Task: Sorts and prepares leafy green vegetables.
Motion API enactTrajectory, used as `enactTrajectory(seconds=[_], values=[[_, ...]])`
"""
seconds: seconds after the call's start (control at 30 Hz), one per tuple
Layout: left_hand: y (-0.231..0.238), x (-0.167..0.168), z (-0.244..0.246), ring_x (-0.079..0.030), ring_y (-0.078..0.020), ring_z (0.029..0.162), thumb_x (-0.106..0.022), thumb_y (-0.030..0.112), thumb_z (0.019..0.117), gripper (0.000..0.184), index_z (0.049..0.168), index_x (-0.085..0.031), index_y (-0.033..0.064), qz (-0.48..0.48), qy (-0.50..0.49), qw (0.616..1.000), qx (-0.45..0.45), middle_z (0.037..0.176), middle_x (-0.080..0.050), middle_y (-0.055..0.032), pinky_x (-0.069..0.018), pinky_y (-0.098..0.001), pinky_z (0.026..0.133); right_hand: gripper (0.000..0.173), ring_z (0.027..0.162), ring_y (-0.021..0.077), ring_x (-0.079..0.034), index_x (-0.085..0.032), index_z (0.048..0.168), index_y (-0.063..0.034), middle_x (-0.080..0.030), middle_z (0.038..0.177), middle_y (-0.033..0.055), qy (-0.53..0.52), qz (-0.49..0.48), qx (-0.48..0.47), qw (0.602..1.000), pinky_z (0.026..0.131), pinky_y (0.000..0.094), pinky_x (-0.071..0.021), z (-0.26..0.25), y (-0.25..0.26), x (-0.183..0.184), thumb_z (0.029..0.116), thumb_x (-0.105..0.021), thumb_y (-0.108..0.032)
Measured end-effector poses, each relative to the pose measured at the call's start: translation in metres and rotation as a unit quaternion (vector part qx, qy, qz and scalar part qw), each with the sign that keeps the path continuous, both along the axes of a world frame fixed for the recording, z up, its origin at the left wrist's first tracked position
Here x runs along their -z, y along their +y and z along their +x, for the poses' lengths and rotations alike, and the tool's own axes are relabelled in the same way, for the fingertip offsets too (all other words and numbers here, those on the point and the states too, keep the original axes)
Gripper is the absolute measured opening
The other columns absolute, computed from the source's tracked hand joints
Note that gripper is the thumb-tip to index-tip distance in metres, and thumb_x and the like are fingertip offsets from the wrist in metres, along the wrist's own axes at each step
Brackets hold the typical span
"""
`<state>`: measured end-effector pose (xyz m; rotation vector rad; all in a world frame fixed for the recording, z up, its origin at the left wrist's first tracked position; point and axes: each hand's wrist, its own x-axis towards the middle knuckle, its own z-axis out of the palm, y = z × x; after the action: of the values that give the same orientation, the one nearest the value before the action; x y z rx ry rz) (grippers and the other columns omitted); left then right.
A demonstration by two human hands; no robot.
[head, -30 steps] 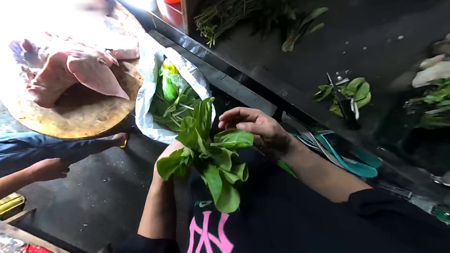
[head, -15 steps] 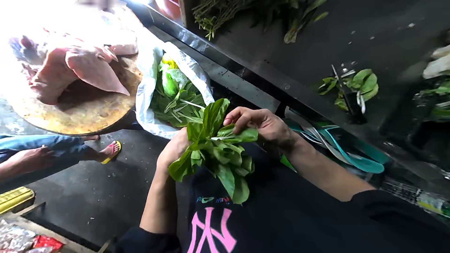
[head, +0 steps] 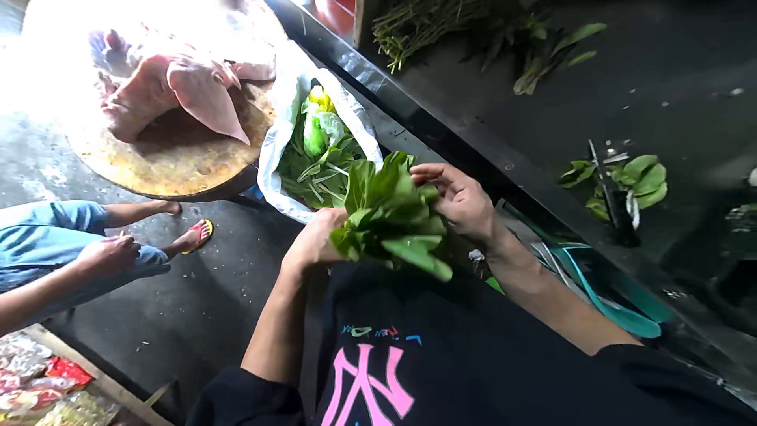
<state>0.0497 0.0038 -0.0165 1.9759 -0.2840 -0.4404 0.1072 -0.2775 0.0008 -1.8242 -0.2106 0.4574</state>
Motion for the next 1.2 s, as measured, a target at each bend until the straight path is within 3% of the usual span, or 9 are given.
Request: enactTrajectory(seconds=[0.23,0.37,0.47,0.6,0.73,0.83,0.93,1.07,1.2], values=[[-0.032,0.014,0.015,-0.071,-0.0333,0.089,-0.083,0.022,0.0808,0.042,0.116,-0.063,0.0098,0.193,0.124,0.964,-0.136,0.093,-0.072,-0.0139,-0.0558,-0.0621,0.077,0.035,0.091,0.0137,-0.066,-0.065,0.12,0.0017,-0.065,0.117,0.0139,-0.33,-0.111,0.013,0.937,0.075,0.029,-0.059,0.001,0.005,-0.054,0.0989,-0.063,-0.025],[-0.05,0.015,0.02,-0.071,-0.0372,0.093,-0.083,0.024,0.0831,0.06,0.133,-0.053,0.0097,0.193,0.164,0.947,-0.198,0.099,-0.072,-0.0183,-0.0561,-0.0618,0.08,0.052,0.088,0.0141,-0.065,-0.073,0.119,-0.003,-0.067,0.118,0.0135,-0.319,-0.133,-0.043,0.937,0.069,0.0278,-0.0574,-0.007,0.032,-0.049,0.089,-0.078,-0.046],[-0.054,0.018,0.019,-0.071,-0.0356,0.093,-0.082,0.022,0.083,0.064,0.137,-0.049,0.01,0.158,0.164,0.952,-0.203,0.1,-0.071,-0.0176,-0.0565,-0.0609,0.081,0.04,0.091,0.0152,-0.066,-0.073,0.119,-0.0056,-0.066,0.117,0.0125,-0.306,-0.154,-0.037,0.939,0.077,0.0283,-0.0589,-0.005,0.048,-0.027,0.0919,-0.078,-0.034],[-0.051,0.03,0.014,-0.07,-0.0306,0.093,-0.081,0.019,0.0824,0.068,0.14,-0.045,0.0115,0.074,0.226,0.946,-0.219,0.103,-0.07,-0.0158,-0.0569,-0.0568,0.081,0.013,0.106,0.0154,-0.067,-0.078,0.102,-0.0071,-0.067,0.115,0.0122,-0.345,-0.1,-0.064,0.931,0.092,0.0278,-0.0583,-0.005,0.047,-0.029,0.092,-0.074,-0.014],[-0.052,0.034,0.011,-0.072,-0.0185,0.075,-0.078,0.008,0.0817,0.059,0.132,-0.048,0.0086,-0.12,0.244,0.919,-0.285,0.093,-0.071,-0.0097,-0.0626,-0.0389,0.068,0.01,0.103,0.0139,-0.066,-0.078,0.1,-0.0072,-0.066,0.119,0.0122,-0.345,-0.012,-0.145,0.927,0.09,0.0286,-0.0592,-0.014,0.041,-0.032,0.0929,-0.074,-0.012],[-0.06,0.024,0.005,-0.068,-0.0092,0.088,-0.071,0.002,0.0831,0.047,0.126,-0.053,-0.0028,-0.223,0.177,0.917,-0.278,0.1,-0.069,-0.007,-0.0593,-0.0305,0.079,0.013,0.117,0.0202,-0.066,-0.074,0.109,-0.0104,-0.068,0.127,0.0118,-0.273,0.063,-0.161,0.946,0.099,0.0364,-0.0589,-0.027,0.033,-0.019,0.0972,-0.069,-0.014],[-0.046,0.026,0.0,-0.066,-0.0134,0.104,-0.075,-0.005,0.0776,0.068,0.137,-0.044,-0.0097,-0.305,0.181,0.904,-0.238,0.118,-0.066,-0.0152,-0.057,-0.033,0.093,0.016,0.115,0.0163,-0.068,-0.068,0.115,-0.0227,-0.069,0.128,0.0014,-0.214,0.115,-0.113,0.964,0.093,0.0313,-0.0602,-0.029,0.042,-0.008,0.1001,-0.063,-0.023],[-0.05,0.033,-0.004,-0.064,-0.0065,0.074,-0.071,0.018,0.084,0.06,0.134,-0.04,0.0052,-0.419,0.214,0.865,-0.177,0.09,-0.065,0.0016,-0.0563,-0.0259,0.069,0.017,0.117,0.0063,-0.066,-0.064,0.118,-0.0298,-0.07,0.129,-0.0109,-0.143,0.145,-0.104,0.973,0.098,0.027,-0.0565,-0.021,0.038,-0.021,0.1035,-0.059,-0.022],[-0.052,0.036,-0.006,-0.06,-0.0068,0.07,-0.044,0.04,0.1044,0.037,0.126,-0.044,0.0108,-0.473,0.22,0.831,-0.193,0.085,-0.062,0.0036,-0.0542,-0.0259,0.066,0.017,0.12,0.0106,-0.065,-0.063,0.119,-0.0156,-0.069,0.129,-0.0009,-0.163,0.145,-0.152,0.964,0.103,0.0331,-0.0552,-0.013,0.037,-0.022,0.1032,-0.057,-0.01]])
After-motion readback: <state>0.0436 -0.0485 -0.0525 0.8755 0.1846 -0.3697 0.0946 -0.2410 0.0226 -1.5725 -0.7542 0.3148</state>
